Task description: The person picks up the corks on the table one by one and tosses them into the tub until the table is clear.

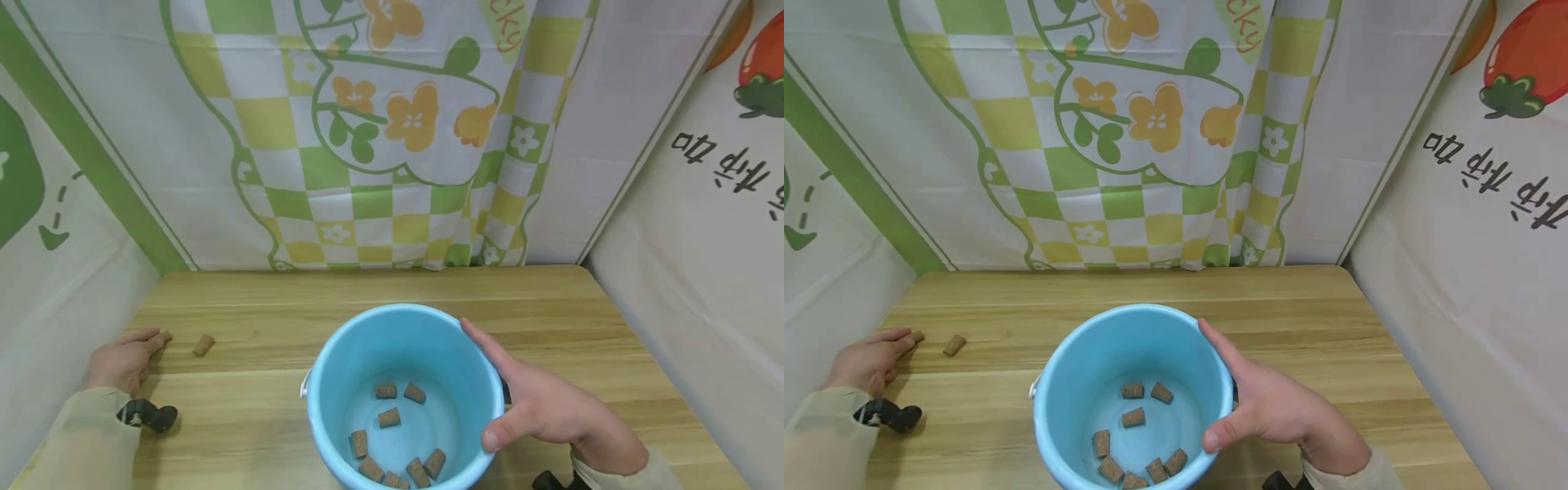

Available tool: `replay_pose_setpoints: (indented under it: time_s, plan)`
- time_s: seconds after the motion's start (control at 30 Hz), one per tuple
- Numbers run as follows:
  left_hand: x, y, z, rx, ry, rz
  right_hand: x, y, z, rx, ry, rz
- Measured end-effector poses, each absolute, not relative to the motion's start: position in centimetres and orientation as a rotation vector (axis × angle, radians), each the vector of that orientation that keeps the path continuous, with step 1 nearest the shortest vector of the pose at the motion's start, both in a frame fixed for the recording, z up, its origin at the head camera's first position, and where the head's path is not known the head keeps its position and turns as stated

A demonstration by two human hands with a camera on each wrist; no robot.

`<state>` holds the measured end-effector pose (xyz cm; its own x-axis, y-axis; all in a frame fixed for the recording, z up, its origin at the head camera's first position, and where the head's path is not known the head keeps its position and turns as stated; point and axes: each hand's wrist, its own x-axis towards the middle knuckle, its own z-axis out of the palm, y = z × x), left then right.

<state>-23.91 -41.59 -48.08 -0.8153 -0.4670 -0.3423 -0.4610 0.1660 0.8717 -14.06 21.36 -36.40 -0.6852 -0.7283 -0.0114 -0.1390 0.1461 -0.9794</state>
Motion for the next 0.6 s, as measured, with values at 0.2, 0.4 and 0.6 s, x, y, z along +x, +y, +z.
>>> replay_pose_setpoints:
  time_s: [0.2,0.4,0.6]
  plan:
    - [-23.4,-41.5,-47.7,0.881,-2.589,-1.602,-14.1,21.4,-36.6,-0.838,1.914,-1.589]
    - [-22.4,-41.1,-47.3,0.675,-2.829,-1.201,-14.1,21.5,-36.7,-0.859,1.922,-1.586]
    - [-20.8,-40.9,-47.3,0.627,-2.865,-1.109,-14.1,21.4,-36.6,-0.854,1.906,-1.594]
